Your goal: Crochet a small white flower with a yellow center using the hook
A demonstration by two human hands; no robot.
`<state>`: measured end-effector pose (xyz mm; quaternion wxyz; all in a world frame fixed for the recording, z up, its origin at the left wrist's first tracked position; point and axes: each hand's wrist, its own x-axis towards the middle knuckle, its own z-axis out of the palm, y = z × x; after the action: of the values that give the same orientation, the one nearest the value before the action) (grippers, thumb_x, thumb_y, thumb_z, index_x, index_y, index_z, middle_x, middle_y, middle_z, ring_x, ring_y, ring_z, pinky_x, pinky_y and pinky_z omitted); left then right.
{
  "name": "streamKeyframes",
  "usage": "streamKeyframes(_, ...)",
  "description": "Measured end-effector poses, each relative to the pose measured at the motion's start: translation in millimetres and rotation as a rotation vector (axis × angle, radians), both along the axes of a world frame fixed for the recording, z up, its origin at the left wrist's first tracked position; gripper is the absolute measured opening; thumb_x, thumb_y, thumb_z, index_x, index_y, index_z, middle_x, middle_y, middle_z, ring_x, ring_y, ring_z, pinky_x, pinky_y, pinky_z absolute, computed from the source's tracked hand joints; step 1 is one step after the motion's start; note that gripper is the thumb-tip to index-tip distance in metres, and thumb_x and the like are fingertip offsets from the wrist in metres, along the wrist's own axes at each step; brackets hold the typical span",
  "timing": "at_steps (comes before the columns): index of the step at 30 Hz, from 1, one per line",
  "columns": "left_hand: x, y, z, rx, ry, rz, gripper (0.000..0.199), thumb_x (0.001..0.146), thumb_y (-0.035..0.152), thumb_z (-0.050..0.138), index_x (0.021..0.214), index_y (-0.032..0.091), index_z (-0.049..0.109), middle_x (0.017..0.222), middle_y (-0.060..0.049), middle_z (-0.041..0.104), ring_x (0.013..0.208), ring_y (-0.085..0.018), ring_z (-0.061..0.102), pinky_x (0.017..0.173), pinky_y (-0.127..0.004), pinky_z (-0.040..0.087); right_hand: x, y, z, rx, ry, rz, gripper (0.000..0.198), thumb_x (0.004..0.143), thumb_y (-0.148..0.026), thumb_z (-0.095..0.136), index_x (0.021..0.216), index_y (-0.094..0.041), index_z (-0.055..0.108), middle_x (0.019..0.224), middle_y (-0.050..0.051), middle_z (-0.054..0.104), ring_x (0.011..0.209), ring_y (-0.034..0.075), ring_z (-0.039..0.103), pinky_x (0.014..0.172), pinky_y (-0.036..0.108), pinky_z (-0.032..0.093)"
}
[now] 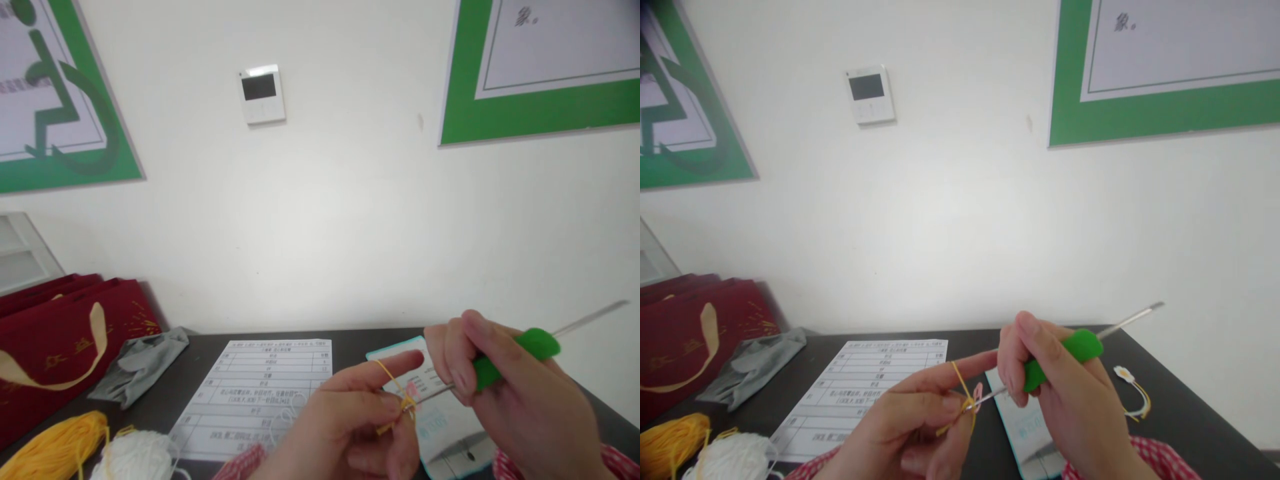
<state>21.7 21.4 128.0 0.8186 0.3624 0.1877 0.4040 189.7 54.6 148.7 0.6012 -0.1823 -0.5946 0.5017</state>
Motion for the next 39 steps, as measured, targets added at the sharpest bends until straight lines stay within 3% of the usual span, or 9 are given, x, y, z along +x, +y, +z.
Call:
streamKeyframes(9,4,-3,1.0,0.081,0.015,0.057,0.057,0.084,0.022,0.058,0.14,0.018,0.047,0.05,0.004,0.055,0.036,-0.005,0.026,0.041,-0.019,0.022,5,-11,-5,0.319,-0.159,-0.182,0.045,0.1,-0.035,0.039,0.06,-0.021,0.054,0.053,-0.001,0.049,0.052,0.014,0.048,0.049,0.027,0.038)
streamKeyframes(12,7,-6,2.6,0.093,-0.077,0.106,0.057,0.088,0.026,0.06,0.142,0.024,0.044,0.053,0.004,0.055,0.036,-0.004,0.025,0.04,-0.018,0.021,0,-10,-10,0.591,-0.238,-0.23,0.038,0.101,-0.037,0.034,0.072,-0.022,0.056,0.058,0.001,0.054,0.055,0.016,0.052,0.053,0.03,0.043)
streamKeyframes(16,13,-8,2.6,0.025,-0.172,0.166,0.053,0.087,0.025,0.063,0.138,0.025,0.049,0.052,0.006,0.052,0.039,-0.003,0.03,0.043,-0.016,0.025,-6,-10,-13,1.049,-0.401,-0.516,0.035,0.101,-0.038,0.032,0.08,-0.021,0.056,0.06,0.003,0.062,0.052,0.017,0.055,0.051,0.032,0.043)
streamKeyframes(18,15,-8,-0.1,0.03,-0.156,0.203,0.055,0.087,0.027,0.064,0.14,0.024,0.047,0.052,0.005,0.054,0.04,-0.004,0.035,0.045,-0.017,0.029,-4,-11,-12,1.128,-0.496,-0.613,0.036,0.102,-0.035,0.031,0.081,-0.021,0.056,0.06,0.004,0.065,0.051,0.017,0.057,0.05,0.033,0.043)
streamKeyframes(22,14,-6,-7.8,0.105,-0.029,0.226,0.06,0.088,0.033,0.064,0.143,0.022,0.043,0.056,0.002,0.062,0.038,-0.005,0.033,0.042,-0.018,0.028,1,-14,-9,0.972,-0.536,-0.482,0.036,0.102,-0.03,0.03,0.075,-0.022,0.051,0.056,0.001,0.06,0.051,0.016,0.055,0.049,0.031,0.043)
streamKeyframes(27,5,-6,0.9,0.01,0.103,0.137,0.069,0.076,0.034,0.073,0.136,0.01,0.049,0.049,0.002,0.059,0.04,-0.007,0.042,0.041,-0.018,0.024,-5,-14,-4,0.447,-0.212,-0.366,0.042,0.098,-0.018,0.036,0.056,-0.02,0.041,0.048,-0.003,0.04,0.045,0.011,0.043,0.044,0.023,0.038)
streamKeyframes(33,-9,-8,25.3,-0.05,0.138,0.064,0.033,0.081,0.014,0.057,0.11,0.008,0.07,0.045,0.005,0.047,0.034,-0.002,0.023,0.038,-0.016,0.019,-15,-5,0,0.032,0.101,-0.094,0.051,0.094,-0.039,0.049,0.047,-0.02,0.05,0.042,-0.002,0.039,0.045,0.012,0.041,0.045,0.024,0.038)
streamKeyframes(37,-3,-6,24.8,-0.009,0.027,0.048,0.028,0.083,0.014,0.057,0.105,0.011,0.074,0.045,0.008,0.037,0.035,-0.002,0.014,0.036,-0.015,0.014,-16,0,2,-0.182,0.157,0.05,0.052,0.089,-0.051,0.055,0.047,-0.021,0.051,0.044,-0.003,0.04,0.046,0.013,0.037,0.047,0.025,0.039)
streamKeyframes(39,4,-2,18.6,0.019,-0.035,0.097,0.024,0.083,0.019,0.063,0.102,0.011,0.076,0.044,0.008,0.035,0.036,-0.002,0.018,0.037,-0.014,0.021,-18,0,1,-0.211,0.187,0.054,0.05,0.087,-0.052,0.058,0.049,-0.021,0.052,0.046,-0.004,0.041,0.045,0.012,0.036,0.048,0.024,0.041)
